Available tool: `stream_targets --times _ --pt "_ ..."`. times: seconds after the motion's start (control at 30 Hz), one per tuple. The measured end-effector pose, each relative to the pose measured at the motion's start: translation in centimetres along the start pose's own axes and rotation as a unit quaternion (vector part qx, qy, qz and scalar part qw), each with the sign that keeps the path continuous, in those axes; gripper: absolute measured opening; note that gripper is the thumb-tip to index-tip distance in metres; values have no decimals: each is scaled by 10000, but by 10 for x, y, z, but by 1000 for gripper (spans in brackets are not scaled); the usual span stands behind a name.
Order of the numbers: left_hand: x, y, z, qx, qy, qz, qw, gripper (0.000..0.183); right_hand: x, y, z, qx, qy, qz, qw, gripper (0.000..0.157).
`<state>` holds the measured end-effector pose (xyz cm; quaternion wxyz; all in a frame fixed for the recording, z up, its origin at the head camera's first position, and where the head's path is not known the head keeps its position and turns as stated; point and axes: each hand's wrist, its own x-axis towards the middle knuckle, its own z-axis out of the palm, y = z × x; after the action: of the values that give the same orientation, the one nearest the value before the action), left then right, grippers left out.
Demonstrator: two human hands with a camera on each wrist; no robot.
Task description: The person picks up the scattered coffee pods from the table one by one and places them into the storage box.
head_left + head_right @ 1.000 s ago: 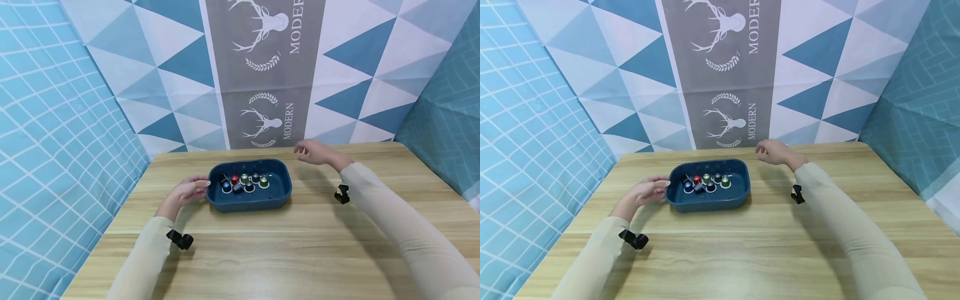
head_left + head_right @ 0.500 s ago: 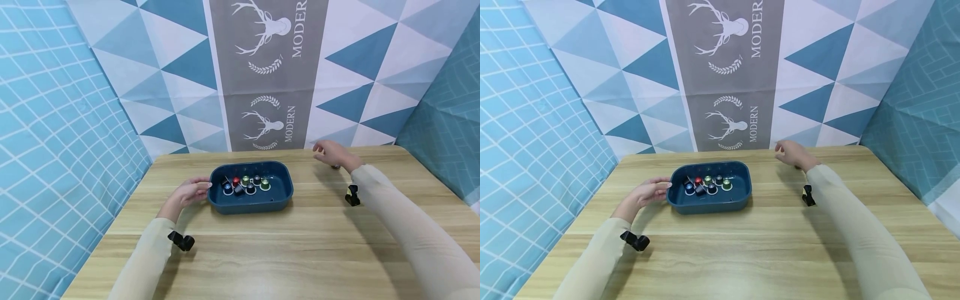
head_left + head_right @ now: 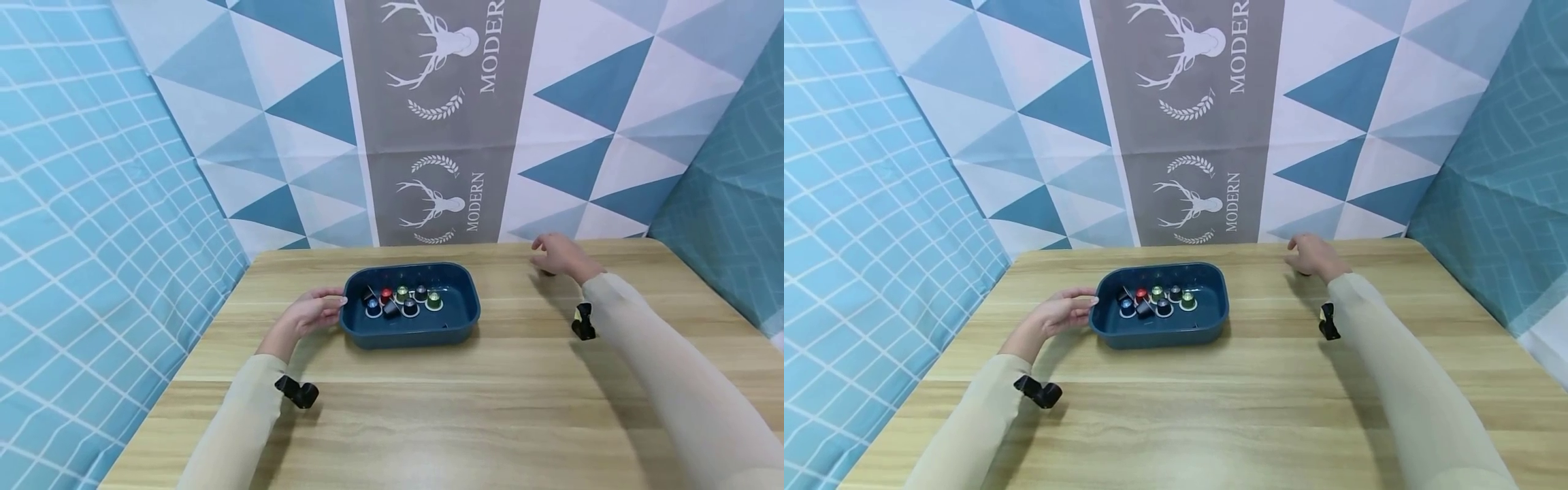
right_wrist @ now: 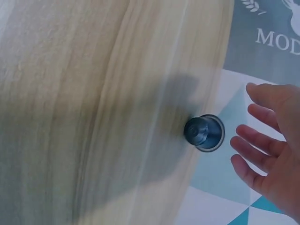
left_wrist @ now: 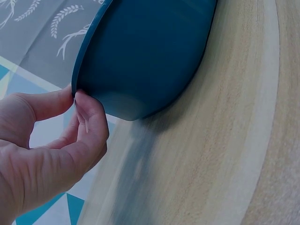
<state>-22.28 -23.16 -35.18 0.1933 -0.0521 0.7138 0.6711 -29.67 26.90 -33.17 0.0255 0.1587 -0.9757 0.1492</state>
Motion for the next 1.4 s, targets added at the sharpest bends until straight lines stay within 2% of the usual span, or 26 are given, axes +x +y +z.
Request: stream_targets --times 0.23,0.5,0.9,1.13,1.4 --pt "-1 -1 1 4 -35 -9 10000 41 -5 9 7 82 -151 568 9982 47" --pt "-3 4 -1 -38 -25 52 10000 46 -8 19 11 91 -44 693 9975 42" --pt "-2 0 -1 -36 -98 76 9999 45 -12 32 24 3 213 374 9991 27" --pt "-1 -2 -2 -63 -43 33 10000 39 -15 29 28 132 355 224 9990 23" --pt "-2 -2 -2 -102 -75 65 9999 43 -20 25 31 242 514 6 9984 21"
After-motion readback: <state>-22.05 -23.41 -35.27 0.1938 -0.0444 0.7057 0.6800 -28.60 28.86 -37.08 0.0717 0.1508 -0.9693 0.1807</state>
